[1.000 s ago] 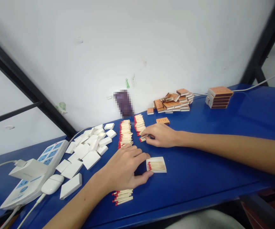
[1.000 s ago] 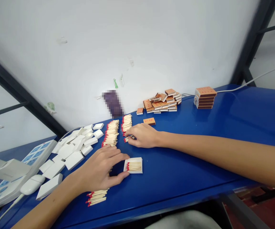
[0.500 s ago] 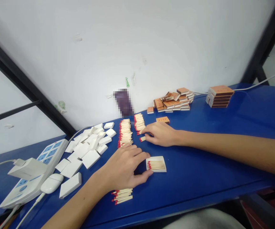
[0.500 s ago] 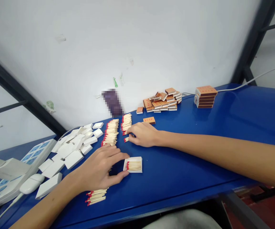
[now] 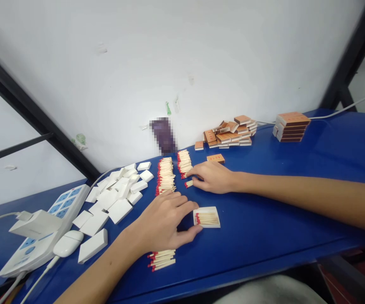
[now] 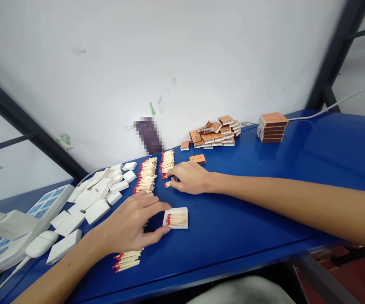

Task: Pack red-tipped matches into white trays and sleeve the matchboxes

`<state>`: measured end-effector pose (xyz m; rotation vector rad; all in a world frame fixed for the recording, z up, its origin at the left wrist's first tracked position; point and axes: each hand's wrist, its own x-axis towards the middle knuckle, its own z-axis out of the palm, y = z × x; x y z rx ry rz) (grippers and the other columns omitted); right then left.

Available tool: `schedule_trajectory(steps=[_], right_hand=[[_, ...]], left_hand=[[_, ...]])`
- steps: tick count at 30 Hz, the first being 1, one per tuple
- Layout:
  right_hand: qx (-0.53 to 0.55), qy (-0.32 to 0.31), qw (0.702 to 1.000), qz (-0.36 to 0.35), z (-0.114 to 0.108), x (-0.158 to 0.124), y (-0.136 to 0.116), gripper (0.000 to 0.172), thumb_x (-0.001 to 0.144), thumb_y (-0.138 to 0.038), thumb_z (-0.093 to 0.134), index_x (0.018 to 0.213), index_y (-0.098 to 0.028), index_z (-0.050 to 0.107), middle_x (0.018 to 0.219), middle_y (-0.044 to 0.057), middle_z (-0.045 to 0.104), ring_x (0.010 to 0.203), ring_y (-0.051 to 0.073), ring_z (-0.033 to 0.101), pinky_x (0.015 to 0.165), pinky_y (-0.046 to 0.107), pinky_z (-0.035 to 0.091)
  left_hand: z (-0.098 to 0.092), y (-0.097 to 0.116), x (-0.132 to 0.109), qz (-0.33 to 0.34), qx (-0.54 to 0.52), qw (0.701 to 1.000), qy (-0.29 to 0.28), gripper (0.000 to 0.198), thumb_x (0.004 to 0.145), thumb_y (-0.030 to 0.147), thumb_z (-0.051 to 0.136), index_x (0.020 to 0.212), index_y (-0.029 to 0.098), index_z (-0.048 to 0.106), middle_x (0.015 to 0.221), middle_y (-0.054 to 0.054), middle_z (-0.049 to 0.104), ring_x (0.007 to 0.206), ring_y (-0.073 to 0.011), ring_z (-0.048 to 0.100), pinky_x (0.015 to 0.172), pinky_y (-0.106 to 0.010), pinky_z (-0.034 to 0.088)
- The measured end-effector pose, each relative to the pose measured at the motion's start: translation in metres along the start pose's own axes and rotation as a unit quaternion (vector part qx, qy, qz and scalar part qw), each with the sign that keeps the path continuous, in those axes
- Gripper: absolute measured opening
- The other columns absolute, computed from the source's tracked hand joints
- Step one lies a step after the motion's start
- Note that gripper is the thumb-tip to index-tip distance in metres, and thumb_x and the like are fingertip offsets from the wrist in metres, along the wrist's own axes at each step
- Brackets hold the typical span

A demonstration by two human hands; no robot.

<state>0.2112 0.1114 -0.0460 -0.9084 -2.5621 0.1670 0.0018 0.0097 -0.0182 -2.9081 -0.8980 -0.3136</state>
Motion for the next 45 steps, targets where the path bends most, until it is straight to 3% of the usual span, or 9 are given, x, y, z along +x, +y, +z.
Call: schedule_trajectory(steps=[32,45], right_hand=[[-0.017,0.001,1.0,0.017,-0.0043,-0.0001,-0.004,0.019,0.091,-0.022,0.05,0.084,-0.017,0.067,0.082,0.005,0.07,0.07,0.016,0.056,0.062,0.028,0.027],[-0.016,-0.005,1.0,0.0,-0.0061,-0.0009,-0.0054,0.02,0.091,-0.021,0.051,0.085,-0.016,0.069,0.079,0.004,0.07,0.066,0.015,0.055,0.061,0.028,0.026]], left_hand=[[-0.0002,-0.0006,0.0003,0.0,-0.004,1.0,-0.009,0.032,0.094,0.042,0.057,0.112,0.016,0.065,0.084,-0.005,0.068,0.078,-0.0225,0.065,0.074,-0.038,0.05],[-0.0011,-0.0006,0.0002,0.002,-0.001,1.0,-0.007,0.032,0.095,0.042,0.057,0.111,0.016,0.066,0.082,-0.004,0.066,0.076,-0.0225,0.064,0.074,-0.037,0.048]])
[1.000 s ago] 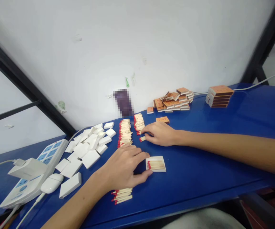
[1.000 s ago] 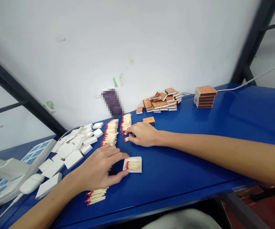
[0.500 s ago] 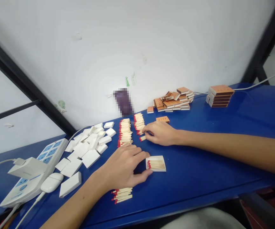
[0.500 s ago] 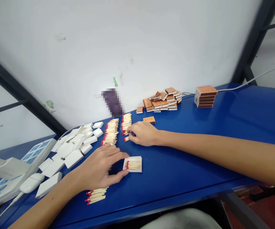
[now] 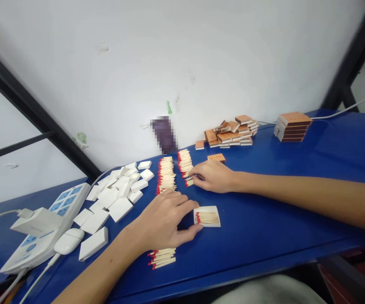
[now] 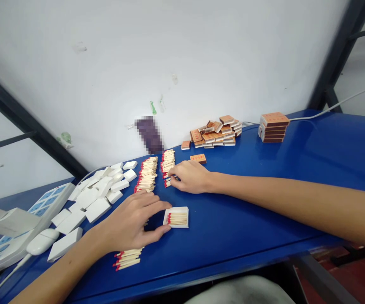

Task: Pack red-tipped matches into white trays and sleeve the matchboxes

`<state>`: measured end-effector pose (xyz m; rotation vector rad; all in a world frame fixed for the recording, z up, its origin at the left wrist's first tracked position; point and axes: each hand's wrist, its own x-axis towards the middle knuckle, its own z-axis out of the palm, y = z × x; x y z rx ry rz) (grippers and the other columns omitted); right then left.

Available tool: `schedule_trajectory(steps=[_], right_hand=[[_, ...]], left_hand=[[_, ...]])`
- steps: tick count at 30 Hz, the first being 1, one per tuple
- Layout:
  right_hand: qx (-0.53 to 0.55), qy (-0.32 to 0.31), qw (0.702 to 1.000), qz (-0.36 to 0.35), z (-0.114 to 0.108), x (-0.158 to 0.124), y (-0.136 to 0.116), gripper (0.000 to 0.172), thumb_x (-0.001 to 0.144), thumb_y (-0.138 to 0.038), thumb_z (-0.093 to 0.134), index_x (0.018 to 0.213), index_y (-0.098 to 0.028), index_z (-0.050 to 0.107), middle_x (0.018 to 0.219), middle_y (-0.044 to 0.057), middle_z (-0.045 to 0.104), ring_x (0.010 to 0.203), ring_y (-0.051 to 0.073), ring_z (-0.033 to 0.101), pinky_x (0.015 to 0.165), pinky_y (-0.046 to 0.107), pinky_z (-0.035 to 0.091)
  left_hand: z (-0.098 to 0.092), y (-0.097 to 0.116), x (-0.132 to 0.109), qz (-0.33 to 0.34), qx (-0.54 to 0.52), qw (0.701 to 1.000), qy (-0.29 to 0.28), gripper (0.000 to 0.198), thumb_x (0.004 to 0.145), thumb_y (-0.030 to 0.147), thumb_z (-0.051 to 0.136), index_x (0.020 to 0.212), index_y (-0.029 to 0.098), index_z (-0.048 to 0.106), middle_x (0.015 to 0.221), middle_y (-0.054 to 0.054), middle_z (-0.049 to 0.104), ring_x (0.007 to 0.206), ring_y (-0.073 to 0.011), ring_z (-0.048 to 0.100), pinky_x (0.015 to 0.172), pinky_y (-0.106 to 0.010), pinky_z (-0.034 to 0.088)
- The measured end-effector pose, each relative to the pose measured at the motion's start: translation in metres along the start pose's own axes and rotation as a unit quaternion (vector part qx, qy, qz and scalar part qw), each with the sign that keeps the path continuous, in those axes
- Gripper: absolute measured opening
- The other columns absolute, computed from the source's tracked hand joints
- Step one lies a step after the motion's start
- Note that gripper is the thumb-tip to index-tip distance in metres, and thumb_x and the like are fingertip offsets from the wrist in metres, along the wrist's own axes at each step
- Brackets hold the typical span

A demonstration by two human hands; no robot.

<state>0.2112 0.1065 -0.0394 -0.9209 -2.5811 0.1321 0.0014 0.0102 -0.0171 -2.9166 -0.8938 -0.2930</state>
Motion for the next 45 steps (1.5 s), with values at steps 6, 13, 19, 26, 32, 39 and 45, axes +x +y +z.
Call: schedule_trajectory(steps=[6,13,19,26,32,39,45], right_hand=[[-0.003,-0.005,1.0,-0.003,0.0,0.0002,0.0009,0.021,0.092,-0.022,0.05,0.086,-0.016,0.069,0.081,0.004,0.072,0.069,0.015,0.058,0.061,0.027,0.027],[-0.008,-0.012,1.0,0.004,0.0023,0.0017,0.0035,0.024,0.094,-0.024,0.048,0.1,-0.017,0.071,0.092,0.007,0.074,0.079,0.019,0.064,0.065,0.028,0.03],[-0.007,-0.02,1.0,0.004,0.0015,0.0017,0.0027,0.025,0.094,-0.024,0.047,0.098,-0.017,0.07,0.09,0.007,0.074,0.078,0.019,0.064,0.066,0.027,0.032],[-0.011,-0.022,1.0,0.006,0.0001,0.0013,0.0015,0.024,0.094,-0.024,0.048,0.086,-0.017,0.069,0.083,0.006,0.073,0.073,0.018,0.061,0.063,0.028,0.03],[-0.017,-0.01,1.0,0.02,0.0014,0.0012,0.0015,0.022,0.093,-0.025,0.049,0.09,-0.016,0.069,0.088,0.007,0.073,0.076,0.018,0.062,0.064,0.028,0.03],[-0.017,-0.007,1.0,0.016,0.001,0.0005,0.0008,0.022,0.094,-0.024,0.048,0.083,-0.016,0.066,0.081,0.005,0.071,0.071,0.016,0.059,0.063,0.027,0.029],[-0.016,-0.02,1.0,0.011,-0.0013,0.0007,-0.0018,0.025,0.094,-0.026,0.048,0.081,-0.015,0.066,0.079,0.007,0.07,0.069,0.017,0.058,0.061,0.028,0.028]], left_hand=[[0.001,-0.0002,0.0001,-0.001,-0.004,1.0,0.0,0.033,0.094,0.042,0.058,0.112,0.016,0.066,0.083,-0.004,0.067,0.075,-0.0221,0.064,0.073,-0.037,0.048],[0.0009,0.0,0.0003,0.0,-0.009,1.0,0.001,0.032,0.094,0.041,0.058,0.113,0.016,0.065,0.083,-0.004,0.067,0.076,-0.0222,0.064,0.073,-0.037,0.048],[0.0002,-0.0001,0.0,0.0,-0.007,1.0,0.001,0.033,0.094,0.042,0.058,0.112,0.015,0.066,0.082,-0.004,0.067,0.076,-0.0224,0.064,0.073,-0.037,0.048],[0.0009,-0.0003,-0.0001,-0.002,-0.007,1.0,-0.002,0.032,0.094,0.041,0.058,0.113,0.016,0.065,0.084,-0.004,0.067,0.076,-0.022,0.064,0.074,-0.037,0.048],[0.0011,-0.0002,-0.0006,-0.002,-0.005,1.0,-0.003,0.033,0.094,0.042,0.057,0.113,0.016,0.065,0.083,-0.004,0.067,0.076,-0.0219,0.064,0.073,-0.036,0.049],[0.0009,-0.0008,-0.0008,-0.004,-0.003,1.0,-0.002,0.033,0.095,0.043,0.056,0.114,0.017,0.065,0.084,-0.004,0.067,0.077,-0.0219,0.064,0.074,-0.037,0.049],[0.0009,-0.0005,-0.0001,-0.001,0.0,1.0,-0.004,0.033,0.096,0.043,0.055,0.114,0.017,0.065,0.084,-0.004,0.067,0.078,-0.0221,0.064,0.075,-0.037,0.049]])
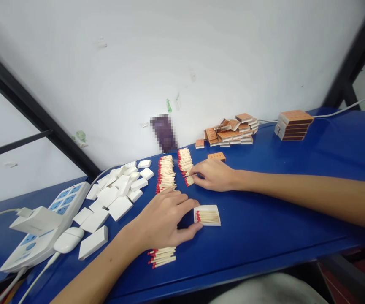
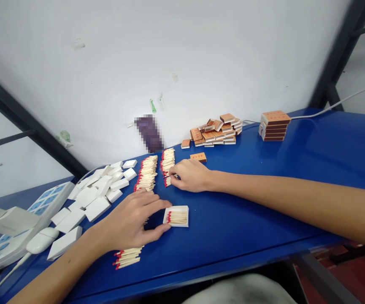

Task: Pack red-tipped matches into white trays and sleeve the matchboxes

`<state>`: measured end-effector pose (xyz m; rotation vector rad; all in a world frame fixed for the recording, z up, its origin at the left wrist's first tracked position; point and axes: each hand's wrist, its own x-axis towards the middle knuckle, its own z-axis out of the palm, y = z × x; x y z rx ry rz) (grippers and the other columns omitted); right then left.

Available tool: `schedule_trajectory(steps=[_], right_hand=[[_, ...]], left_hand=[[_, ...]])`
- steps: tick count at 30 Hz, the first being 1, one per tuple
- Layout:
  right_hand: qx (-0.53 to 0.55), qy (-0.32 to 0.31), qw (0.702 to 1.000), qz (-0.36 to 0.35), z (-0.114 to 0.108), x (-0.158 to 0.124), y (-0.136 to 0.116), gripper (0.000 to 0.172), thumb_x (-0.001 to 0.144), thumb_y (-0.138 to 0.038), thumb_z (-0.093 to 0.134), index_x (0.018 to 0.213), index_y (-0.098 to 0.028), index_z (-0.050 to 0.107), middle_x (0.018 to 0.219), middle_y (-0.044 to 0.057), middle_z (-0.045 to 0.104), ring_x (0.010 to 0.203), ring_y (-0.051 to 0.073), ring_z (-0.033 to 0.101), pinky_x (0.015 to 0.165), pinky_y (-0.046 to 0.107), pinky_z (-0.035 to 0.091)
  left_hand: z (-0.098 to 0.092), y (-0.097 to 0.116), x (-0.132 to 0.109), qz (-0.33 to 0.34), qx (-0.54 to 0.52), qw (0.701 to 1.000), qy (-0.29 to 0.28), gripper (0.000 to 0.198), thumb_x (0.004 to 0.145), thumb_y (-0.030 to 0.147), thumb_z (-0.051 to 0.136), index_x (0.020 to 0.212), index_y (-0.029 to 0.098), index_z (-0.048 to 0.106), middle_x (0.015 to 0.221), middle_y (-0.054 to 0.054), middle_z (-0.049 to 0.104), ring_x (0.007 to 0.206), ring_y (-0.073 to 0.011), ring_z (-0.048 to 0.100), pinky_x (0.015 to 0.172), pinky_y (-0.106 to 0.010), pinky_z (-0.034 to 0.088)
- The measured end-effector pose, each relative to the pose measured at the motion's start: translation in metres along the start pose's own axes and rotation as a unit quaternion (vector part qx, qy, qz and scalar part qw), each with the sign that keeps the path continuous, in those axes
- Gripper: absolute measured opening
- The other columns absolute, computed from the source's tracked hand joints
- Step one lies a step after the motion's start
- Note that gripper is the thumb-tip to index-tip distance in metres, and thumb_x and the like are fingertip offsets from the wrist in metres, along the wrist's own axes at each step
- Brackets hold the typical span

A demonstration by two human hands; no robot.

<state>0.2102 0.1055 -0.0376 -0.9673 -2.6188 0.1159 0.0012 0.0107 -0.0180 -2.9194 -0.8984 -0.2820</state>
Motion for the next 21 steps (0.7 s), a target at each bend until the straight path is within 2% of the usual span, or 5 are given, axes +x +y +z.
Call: schedule_trajectory(steps=[4,9,13,16,21], right_hand=[[0.007,-0.032,0.999,-0.024,-0.008,0.002,0.002,0.024,0.092,-0.025,0.05,0.08,-0.015,0.068,0.078,0.007,0.071,0.067,0.016,0.058,0.061,0.027,0.03],[0.0,-0.107,0.991,-0.075,-0.029,0.006,0.004,0.025,0.092,-0.035,0.058,0.078,-0.018,0.07,0.073,0.004,0.069,0.065,0.016,0.057,0.059,0.026,0.03],[-0.015,-0.134,0.988,-0.075,-0.039,0.01,0.0,0.021,0.095,-0.032,0.06,0.089,-0.017,0.074,0.092,0.007,0.069,0.084,0.018,0.06,0.062,0.025,0.033],[-0.008,-0.135,0.988,-0.072,-0.041,0.011,-0.003,0.015,0.094,-0.025,0.063,0.092,-0.015,0.073,0.101,0.008,0.068,0.088,0.018,0.06,0.064,0.024,0.035],[-0.004,-0.159,0.983,-0.088,-0.041,0.011,-0.002,0.019,0.094,-0.019,0.06,0.078,-0.016,0.069,0.083,0.004,0.069,0.074,0.014,0.058,0.061,0.025,0.034]], left_hand=[[-0.001,0.0,0.0,-0.001,0.0,1.0,0.0,0.032,0.096,0.042,0.055,0.113,0.017,0.065,0.083,-0.004,0.067,0.077,-0.0221,0.064,0.075,-0.037,0.049],[0.0,0.001,0.0,-0.001,-0.001,1.0,-0.003,0.033,0.095,0.043,0.056,0.113,0.016,0.066,0.083,-0.005,0.067,0.078,-0.0225,0.064,0.075,-0.037,0.049],[0.0,0.001,0.001,0.002,-0.001,1.0,0.003,0.032,0.095,0.042,0.056,0.112,0.016,0.066,0.084,-0.005,0.067,0.078,-0.0223,0.064,0.073,-0.036,0.049],[0.0,0.001,0.002,0.005,-0.001,1.0,0.005,0.032,0.095,0.042,0.056,0.111,0.016,0.065,0.083,-0.005,0.067,0.077,-0.022,0.064,0.073,-0.035,0.049],[-0.001,0.001,0.002,0.003,0.003,1.0,-0.001,0.033,0.095,0.043,0.055,0.112,0.016,0.065,0.082,-0.005,0.067,0.076,-0.0224,0.064,0.073,-0.036,0.049]])
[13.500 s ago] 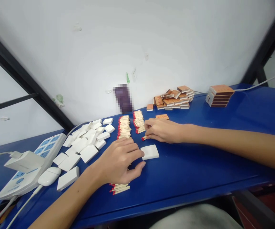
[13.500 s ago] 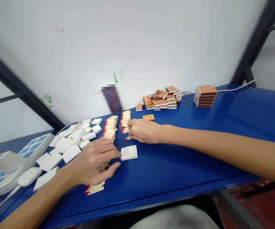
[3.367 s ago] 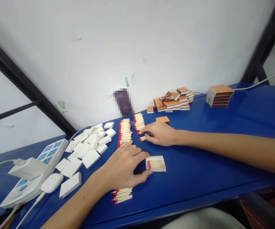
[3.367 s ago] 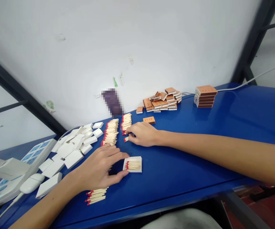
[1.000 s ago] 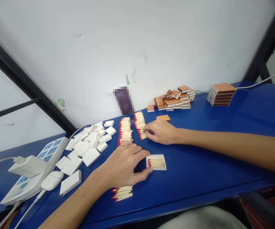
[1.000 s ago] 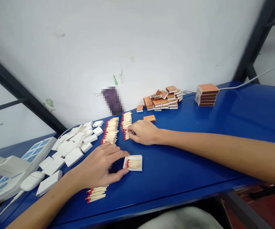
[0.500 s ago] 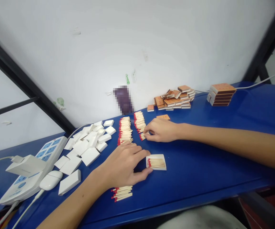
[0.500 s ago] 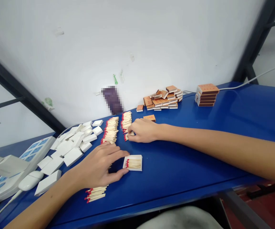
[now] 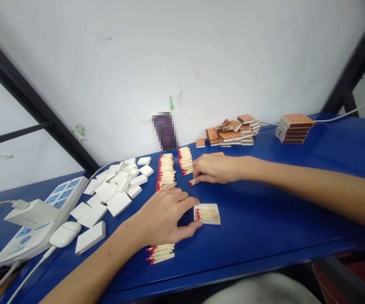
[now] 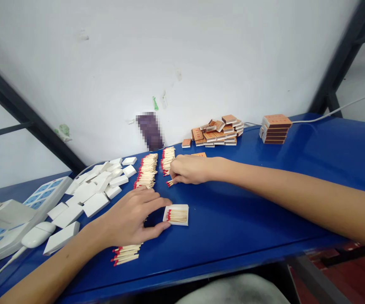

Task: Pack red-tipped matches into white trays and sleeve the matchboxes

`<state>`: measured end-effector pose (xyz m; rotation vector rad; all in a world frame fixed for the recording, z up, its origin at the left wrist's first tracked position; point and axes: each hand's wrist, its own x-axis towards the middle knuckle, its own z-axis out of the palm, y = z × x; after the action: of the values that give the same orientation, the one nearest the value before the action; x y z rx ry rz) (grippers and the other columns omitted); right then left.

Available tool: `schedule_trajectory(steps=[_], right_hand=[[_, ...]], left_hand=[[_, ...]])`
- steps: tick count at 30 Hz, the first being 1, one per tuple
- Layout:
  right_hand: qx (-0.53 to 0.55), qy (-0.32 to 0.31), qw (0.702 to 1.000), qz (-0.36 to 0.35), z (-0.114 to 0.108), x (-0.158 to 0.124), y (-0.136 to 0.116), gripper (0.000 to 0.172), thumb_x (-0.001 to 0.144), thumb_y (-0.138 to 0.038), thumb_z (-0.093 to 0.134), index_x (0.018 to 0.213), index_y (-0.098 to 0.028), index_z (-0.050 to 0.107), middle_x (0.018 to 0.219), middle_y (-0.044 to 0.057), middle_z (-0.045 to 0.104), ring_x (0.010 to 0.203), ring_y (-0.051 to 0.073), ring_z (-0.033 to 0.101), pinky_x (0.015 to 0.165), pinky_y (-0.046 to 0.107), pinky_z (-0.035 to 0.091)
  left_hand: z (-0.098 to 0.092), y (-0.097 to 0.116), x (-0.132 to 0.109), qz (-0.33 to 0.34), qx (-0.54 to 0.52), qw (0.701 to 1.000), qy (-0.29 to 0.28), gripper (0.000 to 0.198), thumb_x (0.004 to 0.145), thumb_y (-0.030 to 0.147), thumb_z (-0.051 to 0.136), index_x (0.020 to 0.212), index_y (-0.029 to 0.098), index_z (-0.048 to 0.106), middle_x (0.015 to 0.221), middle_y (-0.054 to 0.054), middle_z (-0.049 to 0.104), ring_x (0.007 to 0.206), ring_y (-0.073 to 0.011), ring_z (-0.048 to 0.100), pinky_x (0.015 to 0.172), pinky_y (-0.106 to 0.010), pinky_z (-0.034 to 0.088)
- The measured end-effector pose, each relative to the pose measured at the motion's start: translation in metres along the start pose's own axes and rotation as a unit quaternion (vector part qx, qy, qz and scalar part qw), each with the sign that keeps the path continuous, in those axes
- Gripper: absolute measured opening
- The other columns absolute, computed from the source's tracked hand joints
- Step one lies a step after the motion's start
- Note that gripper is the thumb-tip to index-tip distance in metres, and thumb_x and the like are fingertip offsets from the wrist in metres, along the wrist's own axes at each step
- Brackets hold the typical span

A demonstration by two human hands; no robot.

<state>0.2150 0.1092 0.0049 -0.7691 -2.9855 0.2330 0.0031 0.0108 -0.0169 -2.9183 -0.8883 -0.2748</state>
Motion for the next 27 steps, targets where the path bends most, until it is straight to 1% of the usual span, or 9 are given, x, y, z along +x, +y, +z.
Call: schedule_trajectory(steps=[4,8,11,15,21,27], right_hand=[[-0.011,-0.003,1.0,0.006,0.002,-0.002,0.0,0.017,0.093,-0.018,0.058,0.078,-0.016,0.066,0.078,0.004,0.067,0.07,0.015,0.056,0.059,0.026,0.033],[-0.055,-0.017,0.998,0.01,0.007,-0.005,-0.001,0.015,0.095,-0.015,0.052,0.084,-0.014,0.063,0.084,0.009,0.066,0.075,0.018,0.057,0.062,0.027,0.036],[-0.111,-0.035,0.993,-0.014,0.012,-0.007,-0.002,0.013,0.091,-0.006,0.05,0.094,-0.01,0.062,0.091,0.012,0.066,0.08,0.021,0.059,0.067,0.029,0.039],[-0.169,-0.029,0.984,-0.041,0.018,-0.007,-0.006,0.021,0.088,0.0,0.05,0.103,-0.006,0.062,0.097,0.015,0.065,0.085,0.023,0.061,0.072,0.031,0.042],[-0.185,-0.025,0.982,-0.036,0.022,-0.006,-0.013,0.024,0.091,-0.001,0.042,0.103,-0.005,0.062,0.096,0.017,0.065,0.084,0.025,0.061,0.071,0.034,0.043],[-0.167,-0.037,0.984,-0.046,0.021,-0.007,-0.009,0.023,0.09,-0.003,0.045,0.105,-0.005,0.061,0.099,0.017,0.064,0.085,0.026,0.059,0.074,0.034,0.043]], left_hand=[[0.0,0.0,0.0,0.0,-0.005,1.0,-0.001,0.033,0.096,0.043,0.055,0.111,0.017,0.066,0.082,-0.005,0.066,0.077,-0.0225,0.064,0.073,-0.036,0.049],[0.0,0.0,0.0,0.0,-0.005,1.0,0.004,0.032,0.096,0.043,0.054,0.111,0.018,0.066,0.081,-0.004,0.066,0.076,-0.022,0.063,0.072,-0.035,0.049],[0.0,0.0,0.0,0.0,-0.004,1.0,0.002,0.032,0.096,0.044,0.054,0.11,0.018,0.066,0.08,-0.004,0.066,0.076,-0.0221,0.064,0.073,-0.035,0.049],[-0.001,0.0,0.0,-0.001,-0.001,1.0,-0.001,0.032,0.096,0.043,0.054,0.11,0.017,0.066,0.08,-0.005,0.066,0.076,-0.0221,0.064,0.072,-0.034,0.048],[-0.001,0.001,0.0,-0.001,0.0,1.0,0.005,0.032,0.096,0.043,0.054,0.11,0.017,0.066,0.08,-0.004,0.067,0.076,-0.022,0.064,0.073,-0.035,0.049],[0.0,0.0,0.0,0.005,-0.001,1.0,0.008,0.032,0.096,0.043,0.053,0.111,0.017,0.065,0.079,-0.004,0.066,0.074,-0.0221,0.063,0.071,-0.035,0.05]])
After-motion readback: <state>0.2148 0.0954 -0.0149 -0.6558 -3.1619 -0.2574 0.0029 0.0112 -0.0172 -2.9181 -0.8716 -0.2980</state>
